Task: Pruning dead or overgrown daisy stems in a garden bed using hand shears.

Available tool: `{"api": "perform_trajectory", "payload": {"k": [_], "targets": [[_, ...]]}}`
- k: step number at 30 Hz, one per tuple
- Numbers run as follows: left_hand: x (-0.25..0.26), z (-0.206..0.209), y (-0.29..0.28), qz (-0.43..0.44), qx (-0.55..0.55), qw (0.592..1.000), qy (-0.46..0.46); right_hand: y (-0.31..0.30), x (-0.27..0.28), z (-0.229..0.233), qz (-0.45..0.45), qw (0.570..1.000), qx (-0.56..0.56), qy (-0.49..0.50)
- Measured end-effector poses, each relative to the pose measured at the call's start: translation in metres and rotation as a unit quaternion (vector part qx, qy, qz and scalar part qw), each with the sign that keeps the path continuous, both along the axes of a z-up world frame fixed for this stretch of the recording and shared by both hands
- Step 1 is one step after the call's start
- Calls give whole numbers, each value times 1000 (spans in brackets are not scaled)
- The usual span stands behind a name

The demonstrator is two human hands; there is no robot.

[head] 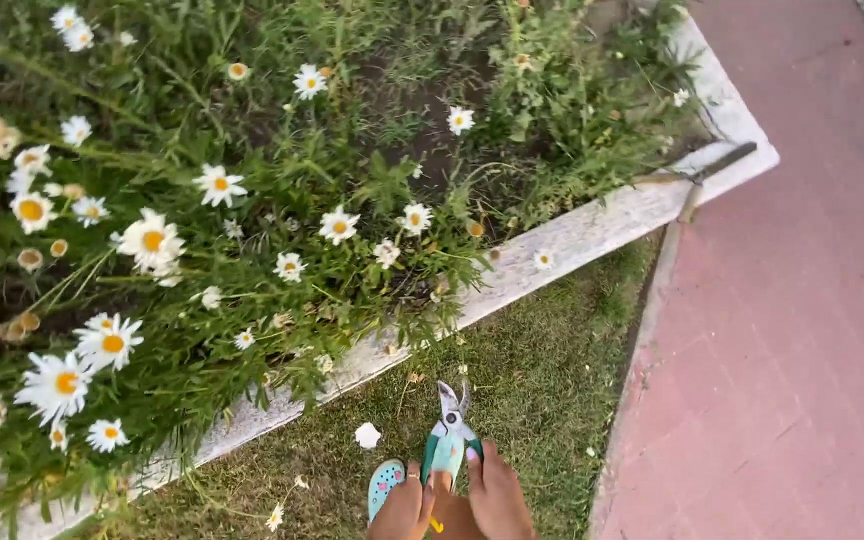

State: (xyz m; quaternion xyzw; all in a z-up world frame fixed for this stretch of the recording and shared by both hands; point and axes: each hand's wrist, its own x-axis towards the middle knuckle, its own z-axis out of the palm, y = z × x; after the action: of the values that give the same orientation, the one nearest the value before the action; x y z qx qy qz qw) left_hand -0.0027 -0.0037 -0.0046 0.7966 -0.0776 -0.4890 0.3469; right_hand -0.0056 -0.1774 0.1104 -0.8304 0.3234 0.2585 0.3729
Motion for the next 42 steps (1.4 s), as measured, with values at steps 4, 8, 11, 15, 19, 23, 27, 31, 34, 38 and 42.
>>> {"api": "perform_trajectory", "payload": {"k": [4, 8, 11, 15, 19, 23, 27, 31, 34, 38, 42], "targets": [[11, 19, -15, 16, -51, 996, -66, -28, 23, 27, 23, 1000, 16, 11], [34, 33, -45, 34, -72, 995, -52, -69, 48, 33, 39, 998, 25, 36], [55, 48, -80, 8, -40, 999, 0, -102, 61, 25, 50, 997, 16, 54], [65, 18, -128, -18, -35, 999, -9, -153, 74, 8, 27, 998, 39, 46], [100, 26, -177, 5, -32, 999, -37, -206, 99, -8, 3, 996, 53, 66], [136, 10, -221, 74, -78, 994, -7, -245, 165, -9, 64, 997, 3, 43], [186, 18, -286, 185, -80, 979, 37, -288, 252, -29, 167, 985, -33, 20], [238, 8, -329, 277, -93, 954, 65, -319, 318, -79, 252, 967, -34, -13], [252, -31, -342, 279, -75, 957, 2, -316, 349, -92, 271, 961, -22, -41], [241, -75, -343, 299, -33, 953, -39, -290, 374, -80, 334, 940, -46, -46], [226, -80, -340, 300, -4, 952, -65, -282, 366, -102, 373, 926, -46, -48]]}}
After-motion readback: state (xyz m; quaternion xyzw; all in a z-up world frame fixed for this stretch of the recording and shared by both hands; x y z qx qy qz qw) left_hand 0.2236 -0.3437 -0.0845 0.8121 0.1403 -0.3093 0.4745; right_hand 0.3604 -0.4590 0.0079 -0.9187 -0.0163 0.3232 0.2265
